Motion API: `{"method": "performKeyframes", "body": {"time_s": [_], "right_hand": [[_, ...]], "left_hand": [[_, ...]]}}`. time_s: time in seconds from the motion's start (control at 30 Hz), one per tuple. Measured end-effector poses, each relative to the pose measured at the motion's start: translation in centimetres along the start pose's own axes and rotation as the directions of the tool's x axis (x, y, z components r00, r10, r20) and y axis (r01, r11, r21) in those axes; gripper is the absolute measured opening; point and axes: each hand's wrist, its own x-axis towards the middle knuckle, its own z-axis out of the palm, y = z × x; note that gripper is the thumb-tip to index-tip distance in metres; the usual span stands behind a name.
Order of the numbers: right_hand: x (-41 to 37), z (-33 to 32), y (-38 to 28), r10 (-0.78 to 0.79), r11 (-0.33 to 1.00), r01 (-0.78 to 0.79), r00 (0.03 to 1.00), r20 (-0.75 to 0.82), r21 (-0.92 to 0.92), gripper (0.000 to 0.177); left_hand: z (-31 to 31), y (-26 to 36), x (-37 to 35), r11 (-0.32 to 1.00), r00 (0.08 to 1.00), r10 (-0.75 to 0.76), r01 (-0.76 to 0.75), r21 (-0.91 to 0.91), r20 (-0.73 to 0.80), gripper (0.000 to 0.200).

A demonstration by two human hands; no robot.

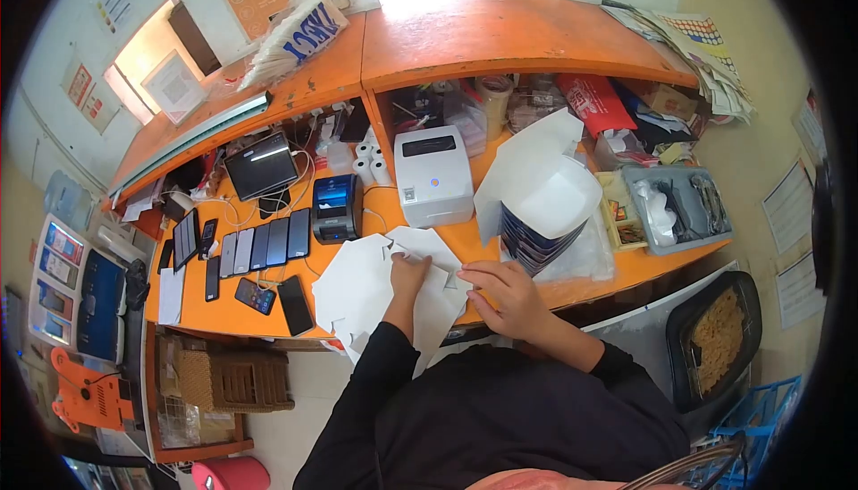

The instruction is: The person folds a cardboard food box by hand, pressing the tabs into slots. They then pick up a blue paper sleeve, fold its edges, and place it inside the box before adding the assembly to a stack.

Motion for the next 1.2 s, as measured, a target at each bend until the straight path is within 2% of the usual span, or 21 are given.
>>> {"method": "performKeyframes", "body": {"time_s": [0.03,0.07,0.13,0.23,0.33,0.43,0.53,0.57,0.63,0.67,0.7,0.73,0.77,0.8,0.9,1.0,1.1,1.17,1.2], "right_hand": [[-0.2,0.1,0.1,0.018,1.000,-0.018,1.000,0.003,-0.001,0.037],[-0.3,0.3,0.1,0.035,0.999,-0.035,0.999,0.006,-0.002,0.037],[-0.9,1.0,0.1,0.083,0.995,-0.083,0.997,0.005,0.051,0.035],[-1.1,1.9,0.1,0.075,0.995,-0.074,0.997,-0.009,0.063,0.035],[-0.7,2.5,-0.7,0.067,0.993,-0.068,0.998,0.012,0.096,0.034],[-0.6,3.2,-0.7,0.088,0.986,-0.096,0.994,0.063,0.136,0.036],[-1.1,4.5,0.1,0.166,0.978,-0.178,0.980,0.110,0.111,0.046],[-1.2,4.9,0.5,0.199,0.973,-0.210,0.973,0.121,0.091,0.051],[-2.2,6.0,1.5,0.231,0.964,-0.254,0.944,0.234,0.072,0.063],[-2.6,6.3,1.7,0.247,0.959,-0.277,0.923,0.294,0.062,0.069],[-2.4,6.4,1.8,0.244,0.935,-0.331,0.860,0.449,0.126,0.076],[-2.6,7.0,1.9,0.187,0.956,-0.266,0.878,0.441,0.124,0.073],[-3.0,7.8,1.9,0.127,0.972,-0.199,0.891,0.435,0.122,0.070],[-3.0,8.2,1.6,0.067,0.984,-0.131,0.901,0.429,0.121,0.068],[-2.1,8.7,1.2,0.104,0.969,-0.132,0.984,0.145,0.206,0.057],[-1.0,7.6,0.7,0.091,0.977,-0.121,0.981,0.173,0.173,0.047],[-1.0,7.1,-0.5,-0.014,0.835,-0.113,0.974,0.226,0.538,0.042],[-0.2,7.0,-0.6,-0.205,0.857,0.121,0.972,0.117,0.501,0.042],[0.3,7.0,-0.7,-0.301,0.849,0.237,0.952,0.064,0.472,0.041]], "left_hand": [[-0.3,-0.2,0.2,0.999,0.999,0.035,-0.035,0.016,-0.013,0.069],[-0.7,-0.5,-0.1,0.990,0.990,-0.090,0.100,-0.095,0.111,0.067],[-6.4,3.9,-2.8,0.885,0.881,-0.277,0.389,-0.255,0.384,0.065],[-6.6,2.9,-4.1,0.706,0.833,-0.253,0.507,-0.495,0.492,0.054],[-7.0,2.2,-4.4,0.654,0.810,-0.166,0.517,-0.552,0.562,0.034],[-7.3,2.4,-5.2,0.648,0.841,-0.179,0.491,-0.582,0.510,0.020],[-7.9,2.0,-6.8,0.468,0.899,-0.122,0.425,-0.775,0.420,0.013],[-8.4,1.7,-7.4,0.449,0.917,-0.114,0.391,-0.803,0.383,0.012],[-11.0,2.2,-8.8,0.410,0.946,-0.100,0.321,-0.854,0.307,0.010],[-12.7,3.6,-9.7,0.360,0.944,-0.124,0.331,-0.872,0.307,0.010],[-14.9,5.4,-10.7,0.309,0.940,-0.150,0.340,-0.888,0.308,0.010],[-16.1,6.1,-11.2,0.258,0.934,-0.177,0.347,-0.902,0.309,0.010],[-16.1,5.1,-11.3,0.204,0.953,-0.098,0.300,-0.932,0.286,0.013],[-16.9,5.2,-11.5,0.209,0.959,-0.080,0.283,-0.936,0.272,0.013],[-19.4,6.3,-12.9,0.193,0.974,-0.040,0.226,-0.955,0.223,0.017],[-21.6,7.4,-13.9,0.060,0.985,-0.079,0.157,-0.986,0.152,0.022],[-22.1,7.1,-14.3,0.129,0.994,-0.096,0.061,-0.990,0.048,0.024],[-22.4,7.6,-14.9,0.194,0.995,-0.096,0.008,-0.981,-0.011,0.026],[-22.7,8.2,-15.5,0.163,0.998,-0.059,0.003,-0.987,-0.007,0.027]]}}
